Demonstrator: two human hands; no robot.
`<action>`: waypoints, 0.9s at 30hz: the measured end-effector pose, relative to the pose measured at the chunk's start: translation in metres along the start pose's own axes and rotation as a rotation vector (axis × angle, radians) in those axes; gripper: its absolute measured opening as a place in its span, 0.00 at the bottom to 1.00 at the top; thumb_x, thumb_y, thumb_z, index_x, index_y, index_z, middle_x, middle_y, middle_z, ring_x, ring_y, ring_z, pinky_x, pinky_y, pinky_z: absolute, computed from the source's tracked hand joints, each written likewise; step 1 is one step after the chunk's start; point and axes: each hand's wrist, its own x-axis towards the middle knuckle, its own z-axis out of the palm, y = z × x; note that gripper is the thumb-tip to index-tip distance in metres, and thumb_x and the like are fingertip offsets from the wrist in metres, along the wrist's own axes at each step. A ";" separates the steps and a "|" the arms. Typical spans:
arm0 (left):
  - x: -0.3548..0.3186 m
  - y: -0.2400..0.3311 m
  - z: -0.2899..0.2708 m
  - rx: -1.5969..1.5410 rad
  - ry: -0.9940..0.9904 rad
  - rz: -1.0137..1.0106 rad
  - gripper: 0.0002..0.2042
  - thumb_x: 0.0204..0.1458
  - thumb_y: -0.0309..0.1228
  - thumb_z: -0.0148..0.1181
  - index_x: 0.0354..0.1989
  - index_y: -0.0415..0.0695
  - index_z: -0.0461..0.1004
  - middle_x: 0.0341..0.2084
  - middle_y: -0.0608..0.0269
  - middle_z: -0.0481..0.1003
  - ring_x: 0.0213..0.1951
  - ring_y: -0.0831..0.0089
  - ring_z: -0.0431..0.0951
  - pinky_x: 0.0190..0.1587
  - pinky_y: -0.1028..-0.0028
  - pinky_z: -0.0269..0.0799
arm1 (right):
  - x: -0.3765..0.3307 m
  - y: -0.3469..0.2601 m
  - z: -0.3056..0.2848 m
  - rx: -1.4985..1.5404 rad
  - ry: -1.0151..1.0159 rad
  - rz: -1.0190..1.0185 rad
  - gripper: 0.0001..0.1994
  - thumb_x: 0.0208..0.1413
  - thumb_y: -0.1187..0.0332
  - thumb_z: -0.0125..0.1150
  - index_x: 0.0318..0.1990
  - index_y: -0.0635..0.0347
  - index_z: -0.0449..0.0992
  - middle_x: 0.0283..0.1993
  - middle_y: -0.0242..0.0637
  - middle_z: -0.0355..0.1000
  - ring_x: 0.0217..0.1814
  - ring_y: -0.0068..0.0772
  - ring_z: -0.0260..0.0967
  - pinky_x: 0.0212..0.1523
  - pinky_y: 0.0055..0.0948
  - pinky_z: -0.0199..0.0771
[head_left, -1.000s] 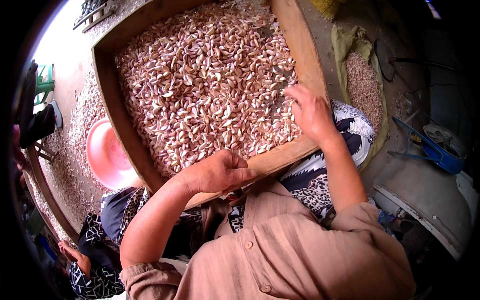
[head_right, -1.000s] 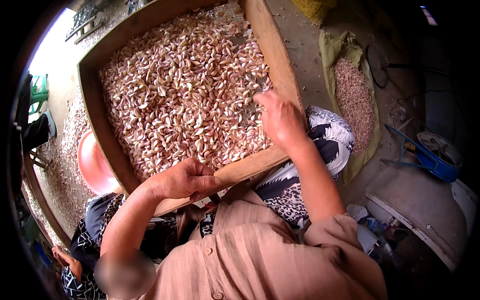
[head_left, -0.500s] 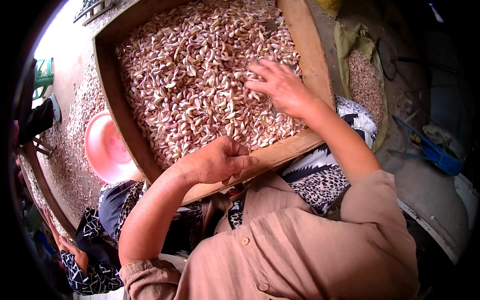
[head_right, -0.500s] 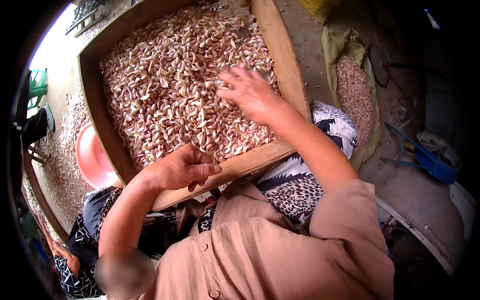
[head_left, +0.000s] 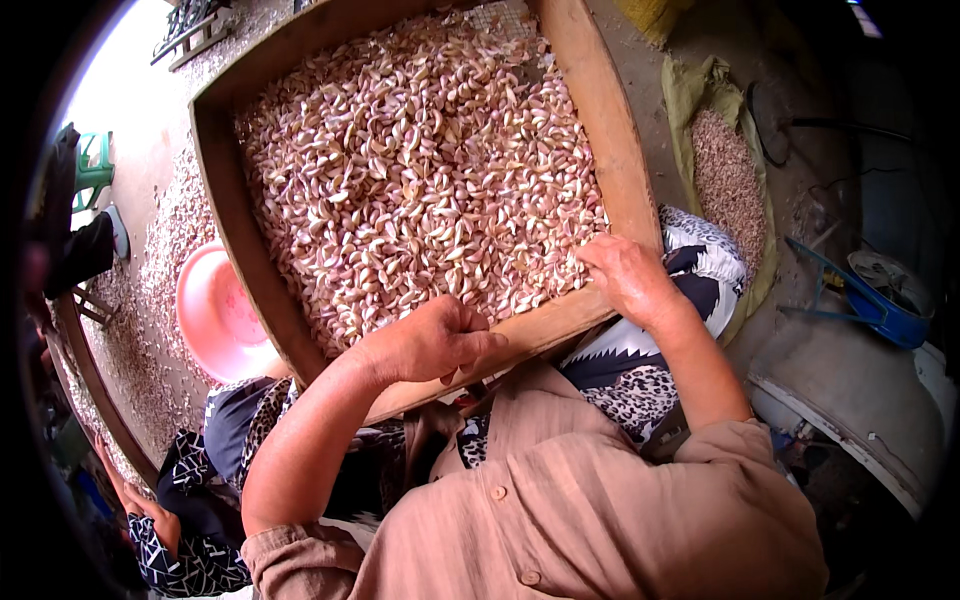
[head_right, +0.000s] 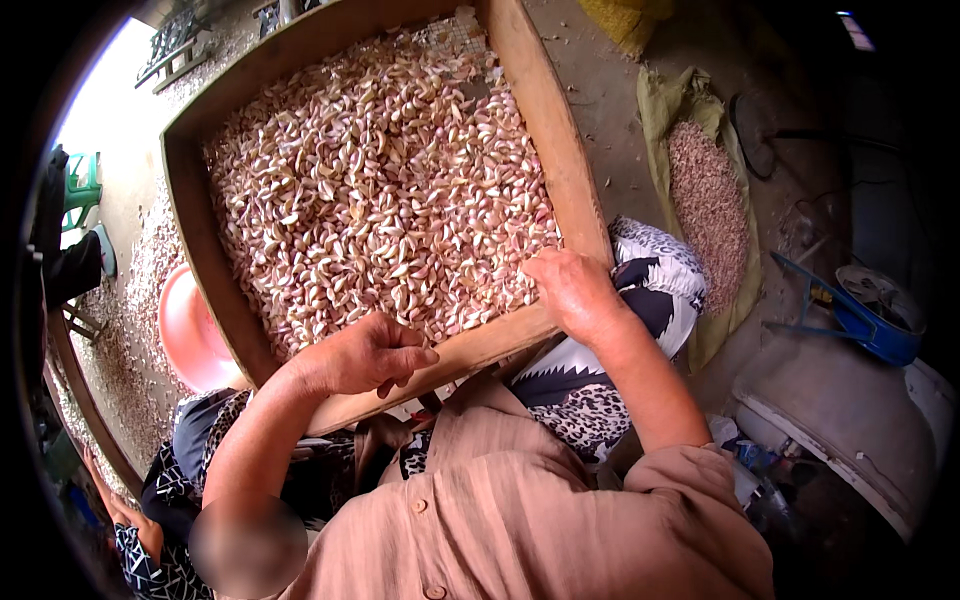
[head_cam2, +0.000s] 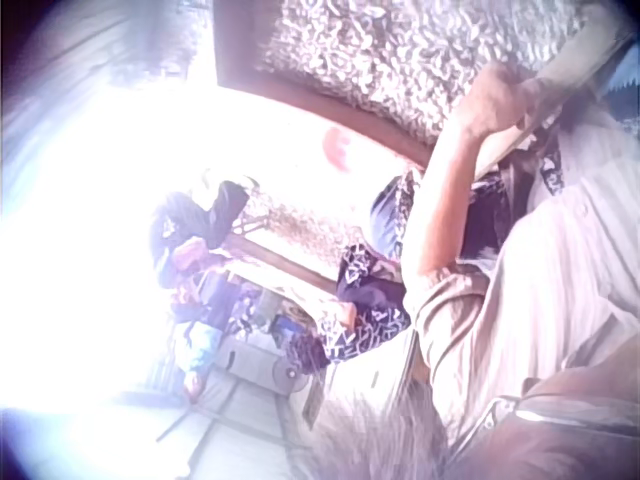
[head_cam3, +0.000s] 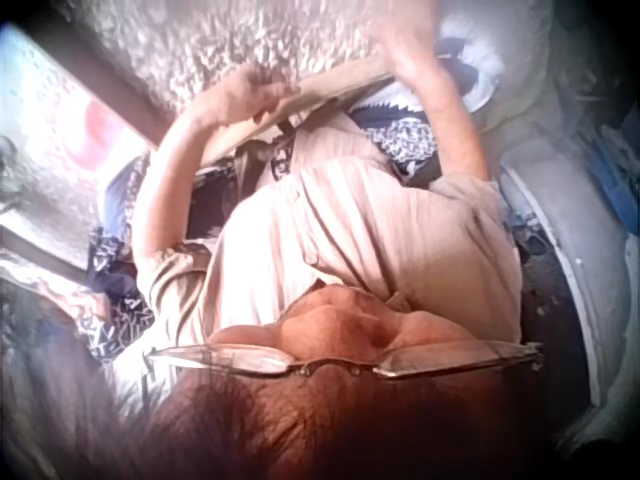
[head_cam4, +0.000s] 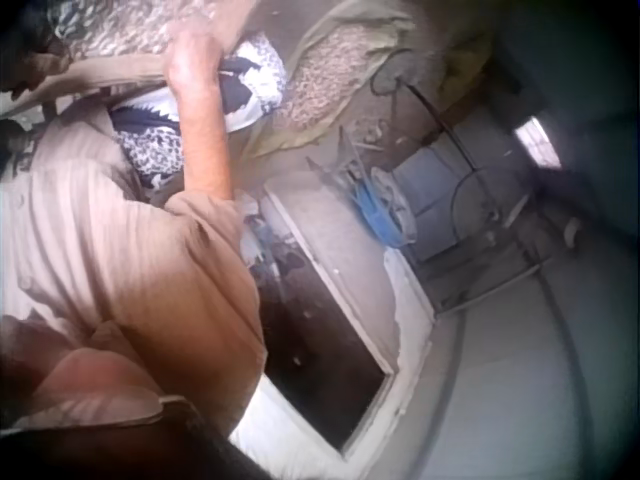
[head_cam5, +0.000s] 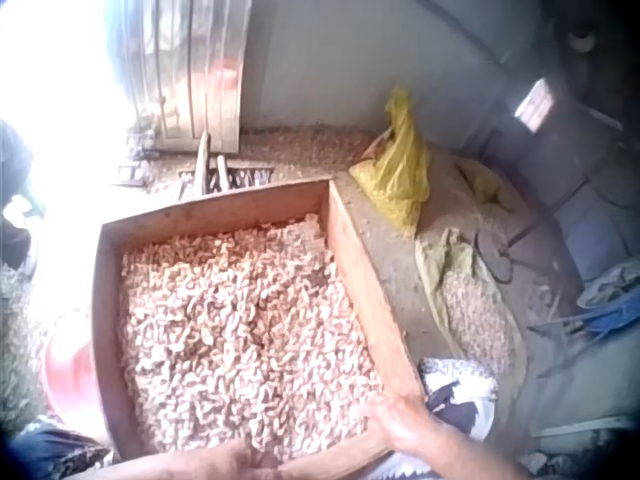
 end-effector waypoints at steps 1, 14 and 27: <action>0.000 0.001 0.001 -0.025 -0.005 0.000 0.19 0.65 0.41 0.60 0.26 0.38 0.77 0.16 0.71 0.71 0.19 0.82 0.72 0.24 0.77 0.68 | 0.004 -0.003 -0.001 0.004 0.026 -0.002 0.09 0.52 0.77 0.57 0.41 0.60 0.76 0.39 0.47 0.72 0.47 0.54 0.73 0.47 0.47 0.74; -0.002 0.004 -0.001 0.033 -0.013 -0.004 0.21 0.65 0.43 0.59 0.25 0.39 0.75 0.17 0.70 0.71 0.21 0.81 0.71 0.26 0.75 0.69 | 0.050 -0.034 -0.001 0.123 0.269 -0.186 0.22 0.49 0.83 0.54 0.54 0.62 0.73 0.56 0.47 0.70 0.58 0.54 0.69 0.59 0.43 0.71; -0.003 0.007 -0.005 0.024 0.015 -0.015 0.20 0.66 0.43 0.58 0.27 0.38 0.76 0.17 0.70 0.70 0.20 0.81 0.71 0.25 0.76 0.69 | 0.061 -0.038 0.010 -0.295 0.008 -0.411 0.16 0.50 0.76 0.59 0.48 0.51 0.81 0.62 0.42 0.68 0.68 0.45 0.63 0.64 0.46 0.65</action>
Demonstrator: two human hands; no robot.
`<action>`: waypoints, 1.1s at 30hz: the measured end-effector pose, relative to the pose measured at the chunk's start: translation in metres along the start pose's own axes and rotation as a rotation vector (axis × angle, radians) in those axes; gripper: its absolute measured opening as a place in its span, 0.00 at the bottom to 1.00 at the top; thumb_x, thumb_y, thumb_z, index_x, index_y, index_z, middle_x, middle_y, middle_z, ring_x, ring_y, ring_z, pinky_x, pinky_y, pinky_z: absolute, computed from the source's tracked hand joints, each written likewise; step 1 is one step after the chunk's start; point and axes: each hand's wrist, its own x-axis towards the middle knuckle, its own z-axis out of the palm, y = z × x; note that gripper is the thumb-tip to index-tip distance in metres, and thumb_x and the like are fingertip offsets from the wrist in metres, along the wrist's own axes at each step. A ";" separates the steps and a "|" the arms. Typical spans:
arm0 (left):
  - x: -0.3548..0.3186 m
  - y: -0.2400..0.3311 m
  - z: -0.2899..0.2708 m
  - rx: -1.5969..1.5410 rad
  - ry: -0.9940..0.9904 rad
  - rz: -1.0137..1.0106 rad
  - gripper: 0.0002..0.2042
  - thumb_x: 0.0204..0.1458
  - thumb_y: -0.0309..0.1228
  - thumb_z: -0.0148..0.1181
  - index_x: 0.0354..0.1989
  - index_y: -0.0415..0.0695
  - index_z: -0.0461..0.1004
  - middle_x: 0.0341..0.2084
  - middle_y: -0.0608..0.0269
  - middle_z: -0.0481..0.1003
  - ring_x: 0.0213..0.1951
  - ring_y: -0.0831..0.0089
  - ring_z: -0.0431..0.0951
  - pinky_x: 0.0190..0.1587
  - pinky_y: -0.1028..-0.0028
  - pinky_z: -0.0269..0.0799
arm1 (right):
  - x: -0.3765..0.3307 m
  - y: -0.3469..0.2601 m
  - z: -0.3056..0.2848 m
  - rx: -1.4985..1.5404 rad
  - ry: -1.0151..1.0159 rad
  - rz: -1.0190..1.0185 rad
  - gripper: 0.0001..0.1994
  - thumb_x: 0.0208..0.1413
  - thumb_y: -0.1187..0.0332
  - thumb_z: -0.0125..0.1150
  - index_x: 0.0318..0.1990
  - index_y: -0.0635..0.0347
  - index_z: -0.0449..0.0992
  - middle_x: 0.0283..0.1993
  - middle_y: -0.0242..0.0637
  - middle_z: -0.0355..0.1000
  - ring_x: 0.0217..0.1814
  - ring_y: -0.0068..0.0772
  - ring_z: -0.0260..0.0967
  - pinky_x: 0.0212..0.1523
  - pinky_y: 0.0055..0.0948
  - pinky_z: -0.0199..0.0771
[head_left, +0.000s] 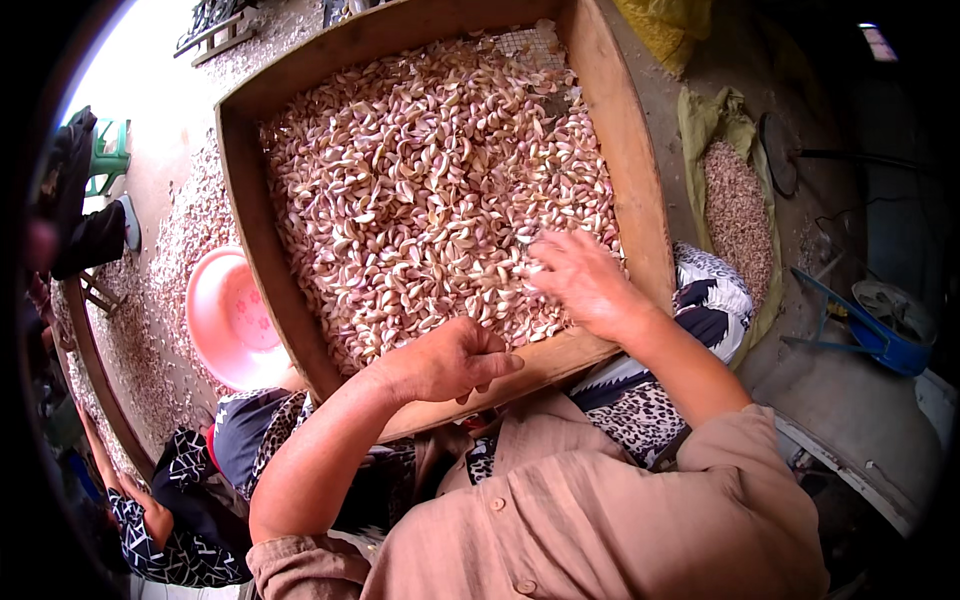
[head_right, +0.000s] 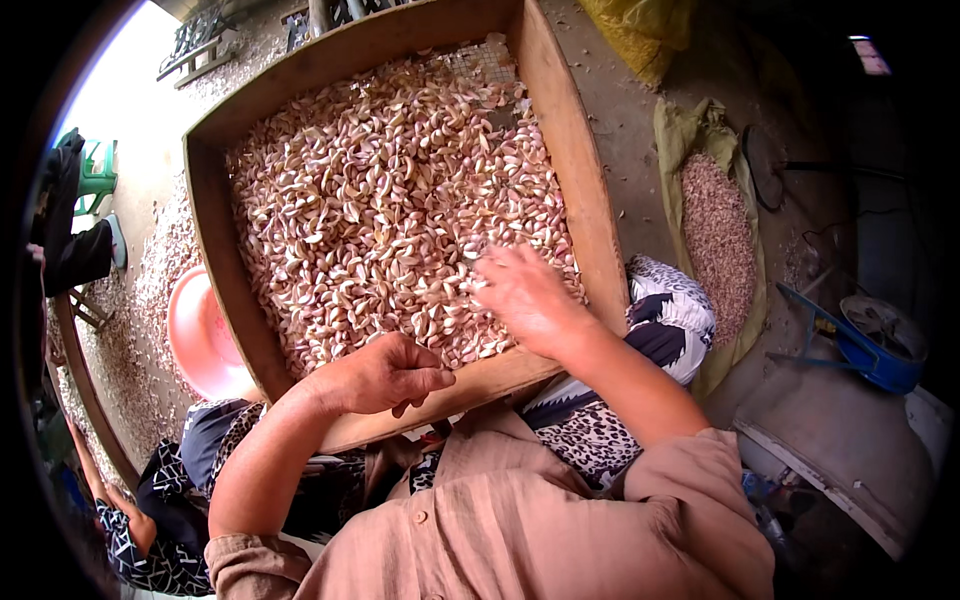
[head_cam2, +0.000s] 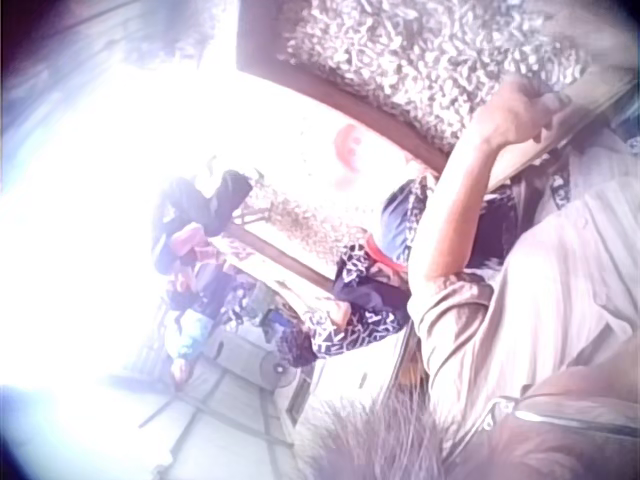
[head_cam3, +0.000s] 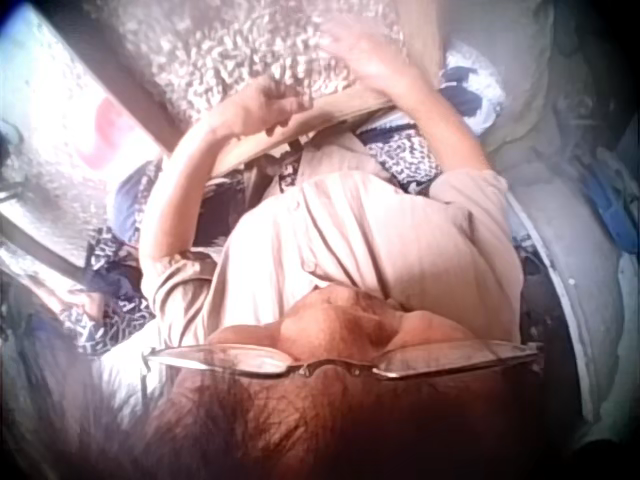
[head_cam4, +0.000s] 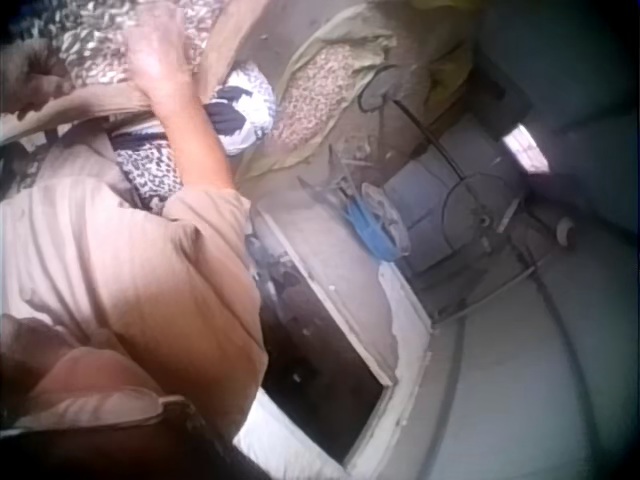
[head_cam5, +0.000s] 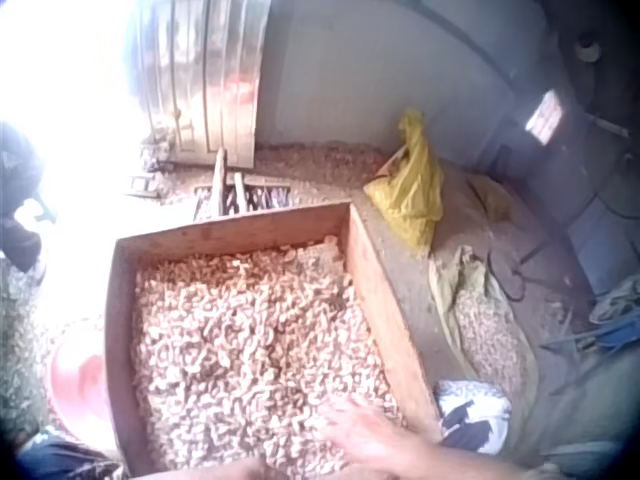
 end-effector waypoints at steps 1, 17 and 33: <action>0.000 0.001 0.000 0.004 -0.002 -0.006 0.20 0.66 0.43 0.58 0.28 0.38 0.76 0.17 0.70 0.70 0.20 0.81 0.71 0.25 0.76 0.69 | -0.008 0.006 -0.002 0.012 0.061 0.034 0.11 0.47 0.75 0.62 0.38 0.51 0.83 0.50 0.39 0.74 0.61 0.41 0.67 0.62 0.45 0.66; 0.004 -0.004 -0.002 -0.034 -0.002 -0.037 0.21 0.65 0.44 0.59 0.28 0.38 0.78 0.17 0.68 0.72 0.21 0.79 0.72 0.26 0.73 0.70 | 0.014 0.029 -0.020 0.411 0.392 0.447 0.19 0.53 0.80 0.52 0.52 0.58 0.76 0.46 0.52 0.76 0.48 0.58 0.74 0.49 0.48 0.74; 0.005 -0.001 -0.004 -0.046 0.001 -0.045 0.18 0.65 0.42 0.58 0.32 0.38 0.79 0.18 0.70 0.72 0.20 0.82 0.71 0.24 0.76 0.69 | 0.023 0.038 -0.004 0.372 0.454 0.483 0.11 0.51 0.76 0.53 0.37 0.59 0.82 0.38 0.51 0.78 0.43 0.55 0.77 0.47 0.47 0.76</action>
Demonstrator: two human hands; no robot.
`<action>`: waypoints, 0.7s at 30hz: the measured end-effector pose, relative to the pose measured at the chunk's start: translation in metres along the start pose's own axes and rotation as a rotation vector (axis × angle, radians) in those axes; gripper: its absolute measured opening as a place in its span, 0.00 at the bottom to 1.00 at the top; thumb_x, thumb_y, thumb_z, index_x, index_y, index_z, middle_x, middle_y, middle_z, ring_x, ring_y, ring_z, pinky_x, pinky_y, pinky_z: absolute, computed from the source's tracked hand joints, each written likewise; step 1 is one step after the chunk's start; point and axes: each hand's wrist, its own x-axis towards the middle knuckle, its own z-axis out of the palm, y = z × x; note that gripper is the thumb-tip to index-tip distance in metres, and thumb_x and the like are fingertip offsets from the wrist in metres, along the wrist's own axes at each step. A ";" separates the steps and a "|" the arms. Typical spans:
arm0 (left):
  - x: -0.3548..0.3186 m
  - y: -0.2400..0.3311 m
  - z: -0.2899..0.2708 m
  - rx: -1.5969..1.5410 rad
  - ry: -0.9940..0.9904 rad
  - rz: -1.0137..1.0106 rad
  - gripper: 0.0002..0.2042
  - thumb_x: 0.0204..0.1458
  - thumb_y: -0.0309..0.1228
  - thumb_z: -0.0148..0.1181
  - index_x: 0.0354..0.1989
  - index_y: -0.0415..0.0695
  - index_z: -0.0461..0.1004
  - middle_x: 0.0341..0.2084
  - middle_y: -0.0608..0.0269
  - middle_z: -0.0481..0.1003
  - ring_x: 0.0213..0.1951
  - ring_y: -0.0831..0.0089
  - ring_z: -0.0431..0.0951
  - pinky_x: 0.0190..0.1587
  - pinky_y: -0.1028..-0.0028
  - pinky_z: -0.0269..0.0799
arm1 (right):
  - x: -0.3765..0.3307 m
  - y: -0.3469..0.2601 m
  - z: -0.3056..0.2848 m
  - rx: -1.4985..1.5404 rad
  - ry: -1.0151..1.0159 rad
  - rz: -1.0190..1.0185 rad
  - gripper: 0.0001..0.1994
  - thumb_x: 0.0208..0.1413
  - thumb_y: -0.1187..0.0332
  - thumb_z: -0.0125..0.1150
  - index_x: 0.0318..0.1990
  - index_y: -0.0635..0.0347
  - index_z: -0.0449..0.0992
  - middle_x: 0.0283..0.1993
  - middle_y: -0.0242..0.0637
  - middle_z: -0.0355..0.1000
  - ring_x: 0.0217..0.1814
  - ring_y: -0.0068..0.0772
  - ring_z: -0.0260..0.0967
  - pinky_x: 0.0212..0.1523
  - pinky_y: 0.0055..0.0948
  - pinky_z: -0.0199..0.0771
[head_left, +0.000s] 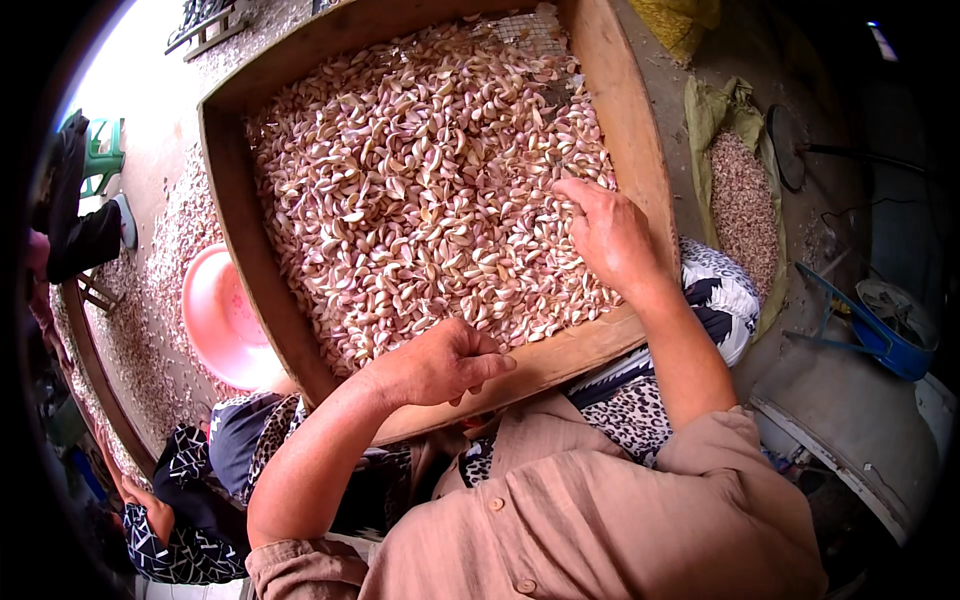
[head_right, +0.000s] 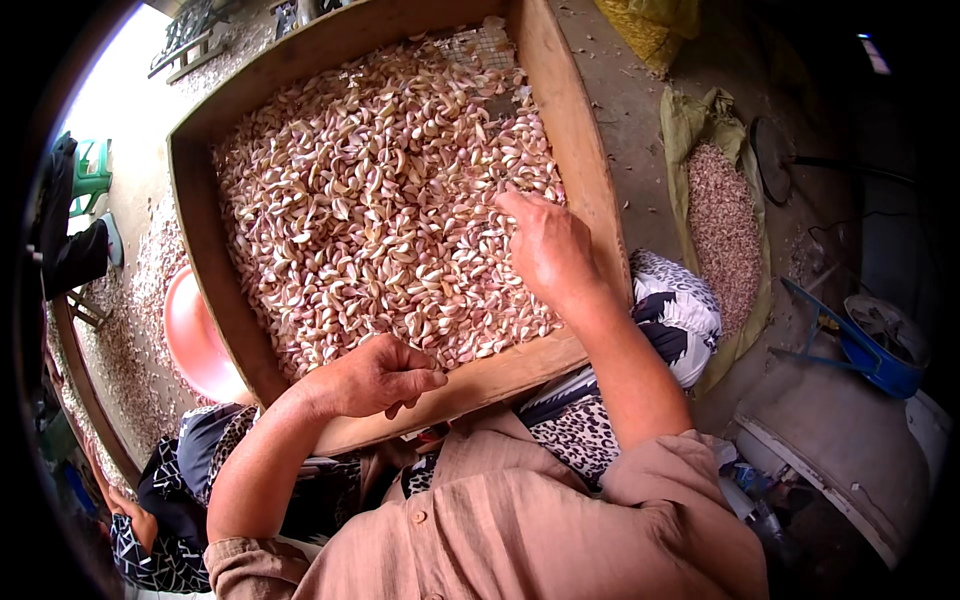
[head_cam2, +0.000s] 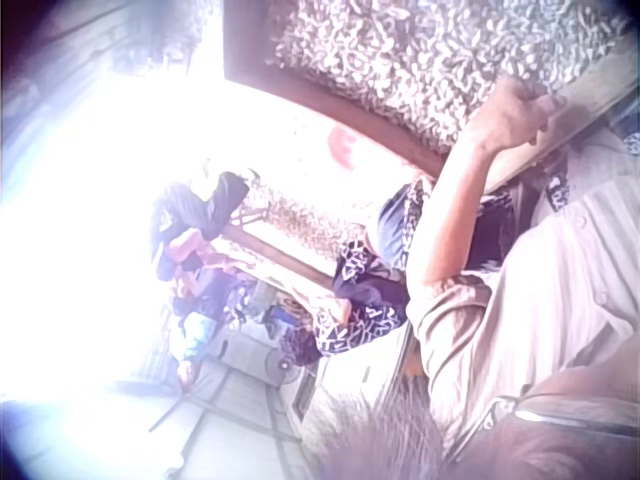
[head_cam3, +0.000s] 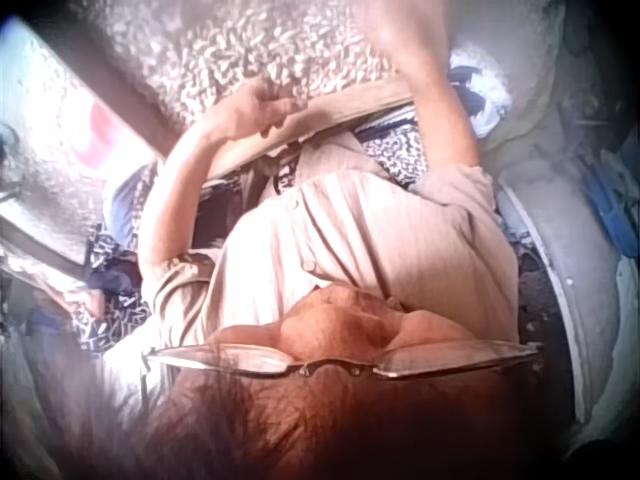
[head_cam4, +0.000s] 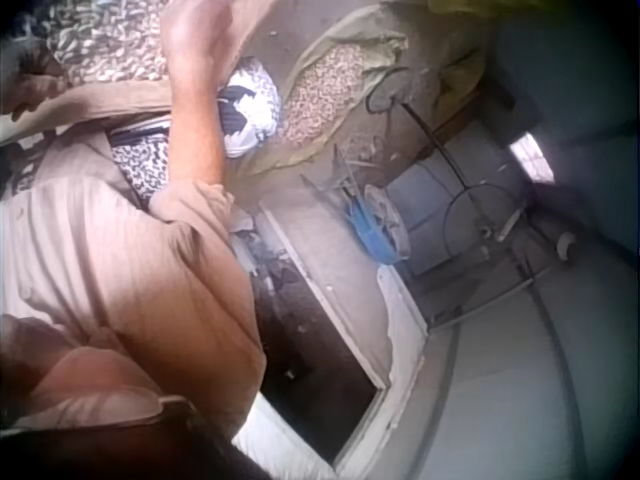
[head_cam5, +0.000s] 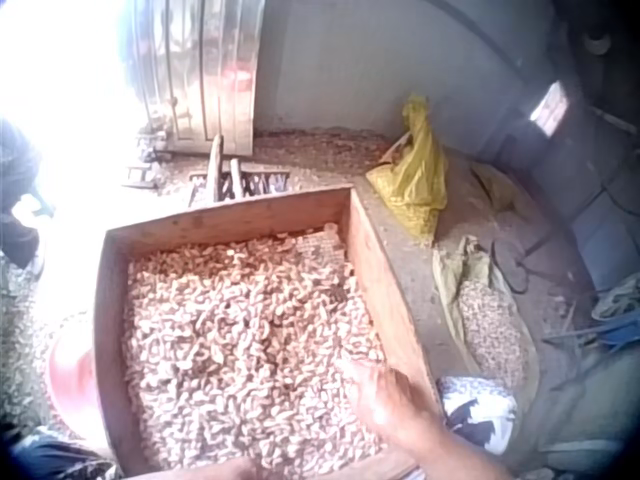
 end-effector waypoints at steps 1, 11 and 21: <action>0.000 0.000 0.000 -0.001 0.003 0.003 0.18 0.65 0.42 0.58 0.33 0.38 0.79 0.18 0.70 0.72 0.20 0.82 0.71 0.24 0.76 0.69 | 0.000 0.001 0.000 -0.012 -0.026 0.006 0.11 0.51 0.76 0.53 0.37 0.59 0.82 0.38 0.50 0.78 0.43 0.55 0.77 0.47 0.47 0.76; 0.001 -0.001 -0.001 0.014 0.007 -0.021 0.17 0.65 0.41 0.59 0.34 0.38 0.80 0.18 0.70 0.72 0.20 0.82 0.71 0.24 0.77 0.69 | 0.005 -0.007 -0.019 -0.126 -0.145 0.199 0.12 0.52 0.75 0.55 0.41 0.57 0.82 0.42 0.51 0.79 0.44 0.55 0.77 0.48 0.48 0.76; 0.001 -0.003 -0.001 0.004 0.017 0.003 0.17 0.65 0.41 0.59 0.33 0.38 0.79 0.18 0.70 0.72 0.20 0.82 0.71 0.24 0.77 0.69 | 0.007 -0.005 -0.010 -0.108 -0.268 0.258 0.12 0.53 0.77 0.53 0.42 0.59 0.81 0.39 0.50 0.79 0.42 0.54 0.78 0.48 0.43 0.77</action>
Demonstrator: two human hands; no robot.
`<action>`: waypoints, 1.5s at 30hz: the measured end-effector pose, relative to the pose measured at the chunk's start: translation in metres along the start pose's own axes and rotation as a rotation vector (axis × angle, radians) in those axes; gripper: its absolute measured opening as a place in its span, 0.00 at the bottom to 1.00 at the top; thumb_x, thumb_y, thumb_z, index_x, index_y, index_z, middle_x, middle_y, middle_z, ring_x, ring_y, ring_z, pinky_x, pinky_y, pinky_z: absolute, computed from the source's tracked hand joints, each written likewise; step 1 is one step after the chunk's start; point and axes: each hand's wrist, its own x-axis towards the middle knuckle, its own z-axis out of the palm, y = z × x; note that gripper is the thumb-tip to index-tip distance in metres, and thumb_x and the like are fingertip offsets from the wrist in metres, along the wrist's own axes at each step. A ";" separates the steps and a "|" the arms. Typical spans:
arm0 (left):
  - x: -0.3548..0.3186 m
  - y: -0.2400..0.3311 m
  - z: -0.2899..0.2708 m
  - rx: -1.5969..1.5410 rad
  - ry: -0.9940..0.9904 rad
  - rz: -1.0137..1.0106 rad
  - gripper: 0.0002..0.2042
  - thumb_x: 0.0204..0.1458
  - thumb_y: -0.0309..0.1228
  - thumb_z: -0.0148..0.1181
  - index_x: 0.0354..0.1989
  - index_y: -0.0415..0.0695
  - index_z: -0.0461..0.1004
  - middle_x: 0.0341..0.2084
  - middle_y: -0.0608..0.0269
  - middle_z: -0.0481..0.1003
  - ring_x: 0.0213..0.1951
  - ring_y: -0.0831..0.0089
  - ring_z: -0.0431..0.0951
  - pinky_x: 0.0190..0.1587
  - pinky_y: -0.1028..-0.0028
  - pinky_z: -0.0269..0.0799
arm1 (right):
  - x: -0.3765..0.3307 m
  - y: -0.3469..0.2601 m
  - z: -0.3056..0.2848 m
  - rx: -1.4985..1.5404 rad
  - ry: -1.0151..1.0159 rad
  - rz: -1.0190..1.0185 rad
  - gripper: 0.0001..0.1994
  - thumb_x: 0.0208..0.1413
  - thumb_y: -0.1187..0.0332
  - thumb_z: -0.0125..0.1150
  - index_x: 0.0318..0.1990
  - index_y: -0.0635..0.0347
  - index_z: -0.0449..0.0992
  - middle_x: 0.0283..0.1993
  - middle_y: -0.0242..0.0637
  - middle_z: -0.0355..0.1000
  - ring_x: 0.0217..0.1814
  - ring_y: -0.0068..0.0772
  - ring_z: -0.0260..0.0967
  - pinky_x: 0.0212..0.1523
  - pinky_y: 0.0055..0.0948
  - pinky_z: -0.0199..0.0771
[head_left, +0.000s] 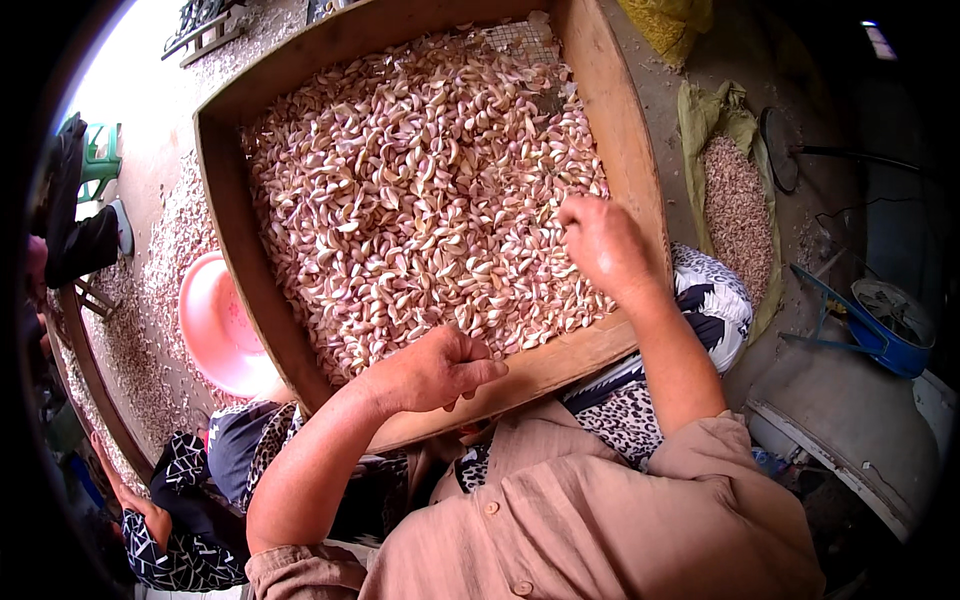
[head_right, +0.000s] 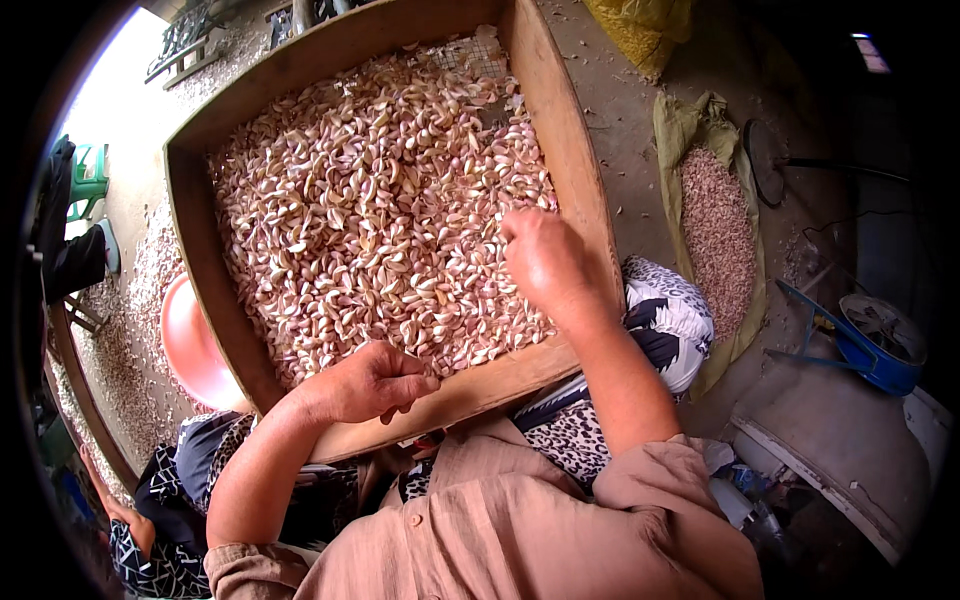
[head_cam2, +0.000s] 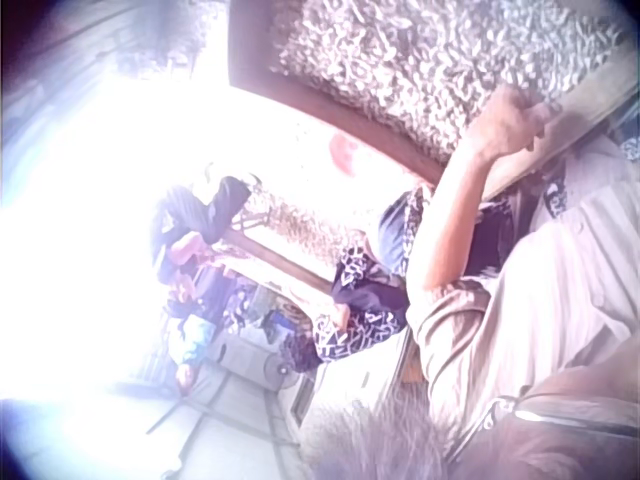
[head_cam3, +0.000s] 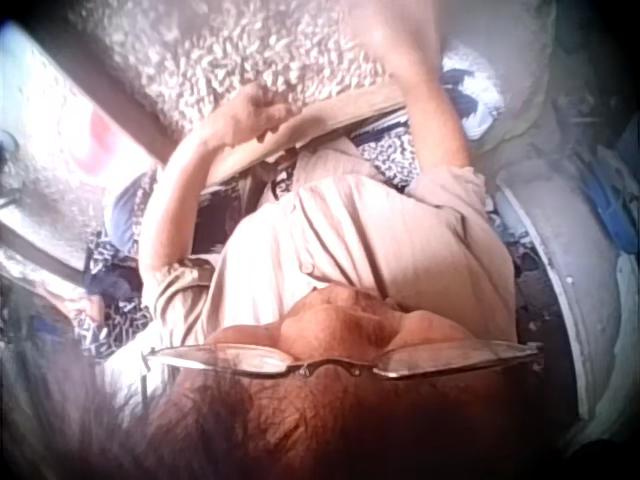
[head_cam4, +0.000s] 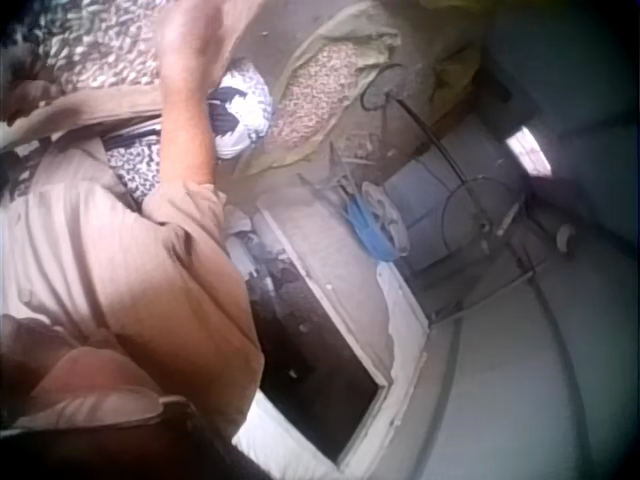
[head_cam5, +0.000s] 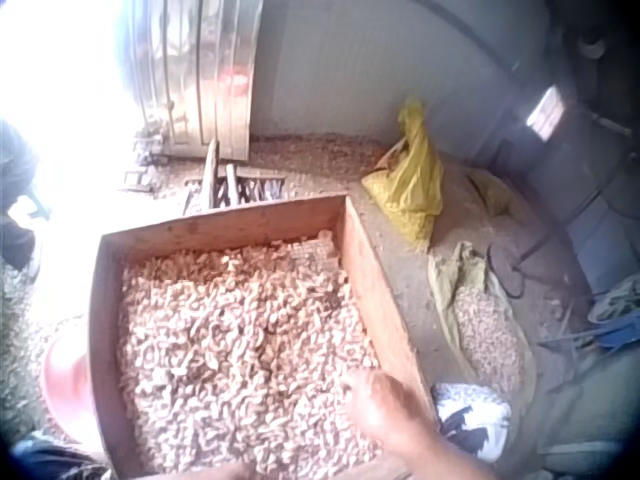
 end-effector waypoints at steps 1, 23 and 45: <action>0.000 -0.001 0.000 0.005 0.001 0.001 0.17 0.65 0.41 0.59 0.32 0.38 0.79 0.18 0.70 0.72 0.20 0.82 0.71 0.24 0.77 0.69 | -0.001 -0.003 -0.008 0.025 0.063 0.037 0.09 0.54 0.76 0.54 0.39 0.60 0.79 0.38 0.53 0.78 0.40 0.56 0.77 0.45 0.48 0.77; -0.002 -0.003 0.001 0.018 0.004 0.024 0.16 0.66 0.41 0.58 0.39 0.38 0.81 0.21 0.70 0.72 0.23 0.81 0.72 0.27 0.76 0.71 | 0.015 0.009 0.035 -0.065 0.245 -0.297 0.04 0.46 0.75 0.59 0.31 0.61 0.77 0.42 0.53 0.77 0.47 0.56 0.77 0.47 0.48 0.77; -0.005 0.014 -0.003 0.042 0.056 0.067 0.22 0.65 0.45 0.58 0.28 0.35 0.77 0.17 0.64 0.71 0.21 0.76 0.70 0.28 0.69 0.72 | 0.127 -0.069 0.029 -0.019 0.235 -0.376 0.30 0.51 0.54 0.68 0.64 0.44 0.71 0.72 0.46 0.60 0.77 0.52 0.50 0.74 0.54 0.54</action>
